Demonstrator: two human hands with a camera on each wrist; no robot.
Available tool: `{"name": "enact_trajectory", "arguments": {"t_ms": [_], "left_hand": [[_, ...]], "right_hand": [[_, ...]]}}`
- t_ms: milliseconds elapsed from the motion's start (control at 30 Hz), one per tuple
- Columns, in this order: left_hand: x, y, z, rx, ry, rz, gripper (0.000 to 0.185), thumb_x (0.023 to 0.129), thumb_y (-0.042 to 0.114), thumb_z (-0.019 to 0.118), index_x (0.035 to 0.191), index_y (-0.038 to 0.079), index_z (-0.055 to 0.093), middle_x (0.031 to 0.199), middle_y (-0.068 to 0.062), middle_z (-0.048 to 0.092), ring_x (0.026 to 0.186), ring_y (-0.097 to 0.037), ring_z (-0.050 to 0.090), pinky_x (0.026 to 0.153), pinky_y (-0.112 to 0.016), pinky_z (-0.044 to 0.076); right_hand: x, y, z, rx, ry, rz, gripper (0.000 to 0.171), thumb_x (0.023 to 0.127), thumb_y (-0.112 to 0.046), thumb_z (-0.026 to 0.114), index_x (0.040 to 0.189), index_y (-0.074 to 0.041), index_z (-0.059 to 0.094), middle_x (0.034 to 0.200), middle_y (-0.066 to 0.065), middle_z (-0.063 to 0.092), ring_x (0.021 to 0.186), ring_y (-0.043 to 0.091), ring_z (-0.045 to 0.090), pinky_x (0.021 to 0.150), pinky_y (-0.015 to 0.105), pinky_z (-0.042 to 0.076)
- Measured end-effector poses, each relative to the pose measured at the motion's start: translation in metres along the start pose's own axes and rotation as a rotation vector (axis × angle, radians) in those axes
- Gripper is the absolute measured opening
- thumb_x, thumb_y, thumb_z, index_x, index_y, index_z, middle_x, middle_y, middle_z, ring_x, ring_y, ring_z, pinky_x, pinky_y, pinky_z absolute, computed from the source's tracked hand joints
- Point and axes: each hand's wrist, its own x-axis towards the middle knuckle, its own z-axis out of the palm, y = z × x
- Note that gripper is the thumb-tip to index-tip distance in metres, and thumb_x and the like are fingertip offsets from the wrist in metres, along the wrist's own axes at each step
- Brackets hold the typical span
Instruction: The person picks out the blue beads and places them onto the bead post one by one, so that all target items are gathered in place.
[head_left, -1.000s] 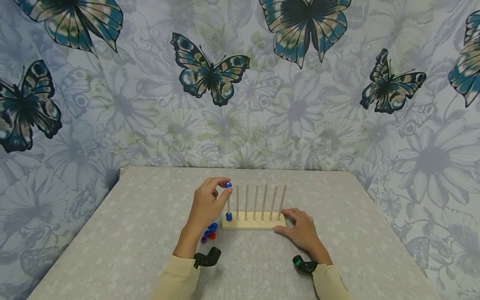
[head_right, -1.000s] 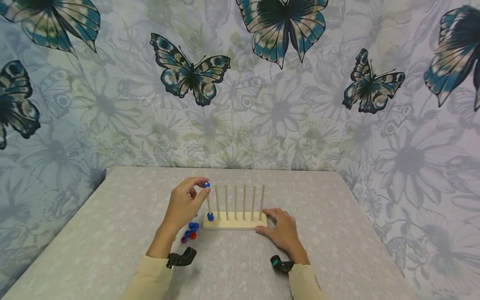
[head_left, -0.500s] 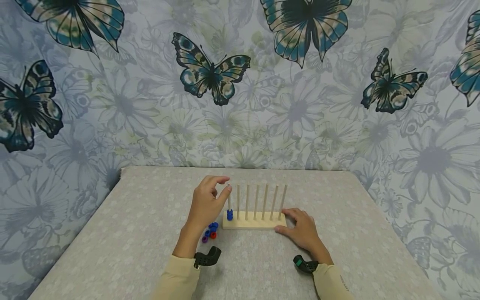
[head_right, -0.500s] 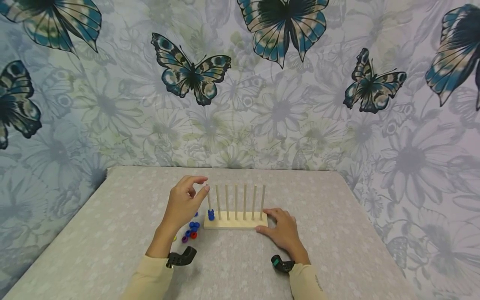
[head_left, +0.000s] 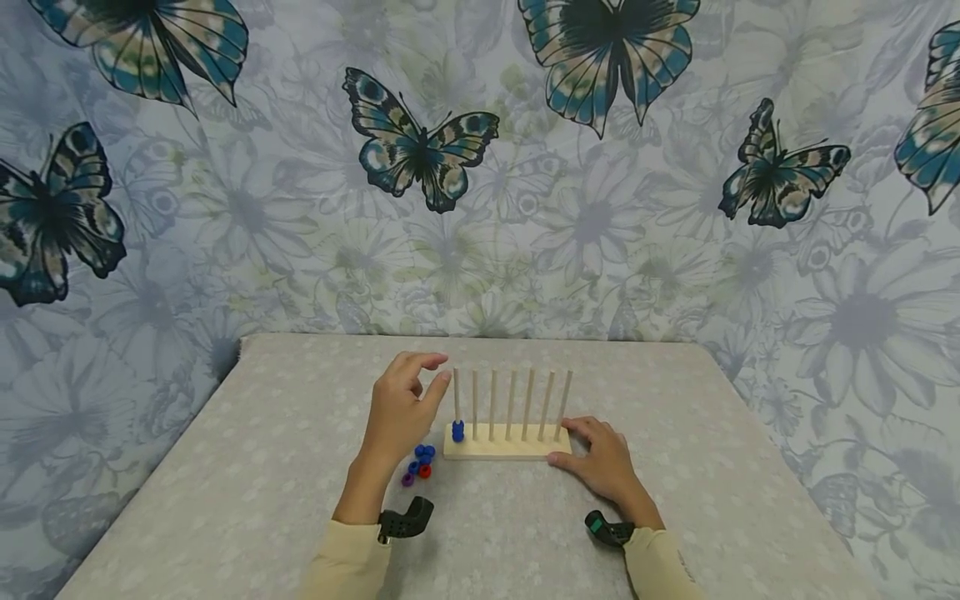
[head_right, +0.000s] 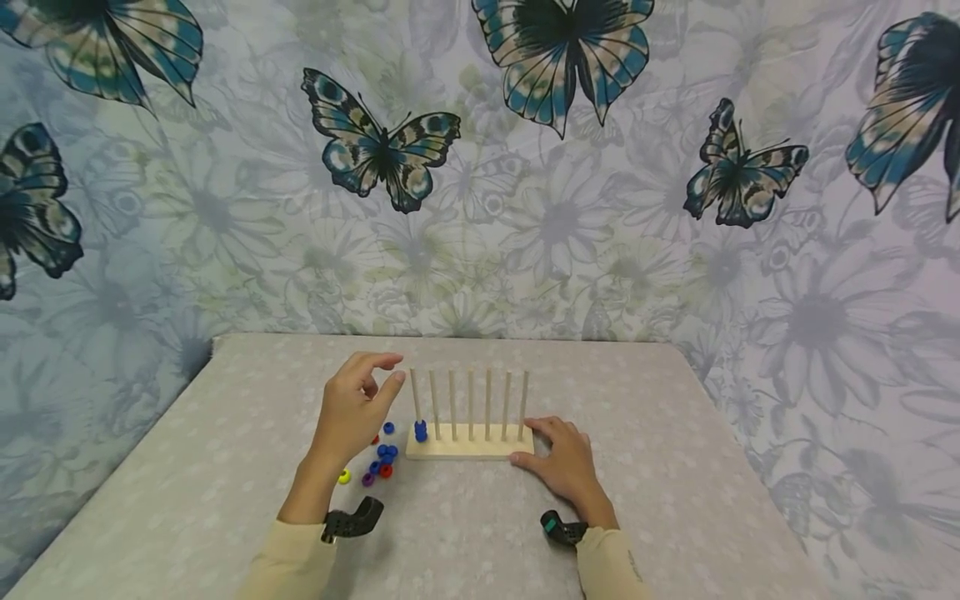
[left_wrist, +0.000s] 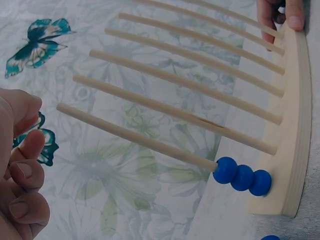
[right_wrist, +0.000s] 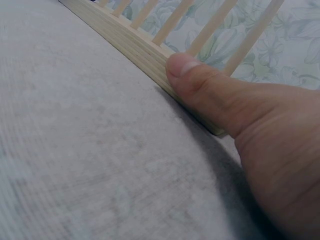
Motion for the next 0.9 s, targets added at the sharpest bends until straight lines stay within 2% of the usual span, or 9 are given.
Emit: {"name": "enact_trajectory", "arguments": {"t_ms": [100,267,633,900], "left_hand": [[-0.002,0.001,-0.003,-0.009,0.016,0.008,0.020,0.096,0.022,0.069,0.114,0.017,0.073,0.108,-0.005,0.068,0.057,-0.007,0.041,0.056,-0.024,0.041],[-0.005,0.002,-0.009,0.020,0.043,0.021,0.019,0.096,0.022,0.069,0.114,0.017,0.073,0.109,0.000,0.067,0.058,-0.007,0.042,0.058,-0.024,0.042],[-0.005,0.001,-0.027,0.070,0.047,0.045,0.023,0.094,0.020,0.071,0.117,0.015,0.073,0.112,-0.001,0.065,0.061,-0.008,0.041,0.056,-0.025,0.041],[-0.015,-0.004,-0.039,0.102,0.053,-0.008,0.023,0.093,0.020,0.072,0.116,0.016,0.073,0.110,0.001,0.066,0.060,-0.008,0.042,0.058,-0.023,0.044]], "right_hand": [[-0.002,-0.002,-0.001,0.005,-0.002,0.010,0.074,0.075,-0.067,0.075,0.135,-0.027,0.062,0.132,-0.002,0.063,0.123,0.025,0.055,0.097,0.048,0.036],[-0.004,-0.003,0.000,0.011,-0.012,0.014,0.075,0.075,-0.068,0.074,0.136,-0.026,0.062,0.133,-0.002,0.063,0.124,0.025,0.055,0.097,0.047,0.036],[-0.001,-0.005,-0.004,0.019,0.019,-0.018,0.073,0.077,-0.065,0.076,0.136,-0.023,0.062,0.131,0.000,0.064,0.121,0.027,0.055,0.096,0.051,0.036],[-0.001,-0.005,-0.001,0.022,0.008,-0.006,0.074,0.076,-0.065,0.076,0.135,-0.023,0.062,0.131,0.000,0.064,0.121,0.027,0.055,0.092,0.045,0.035]]}}
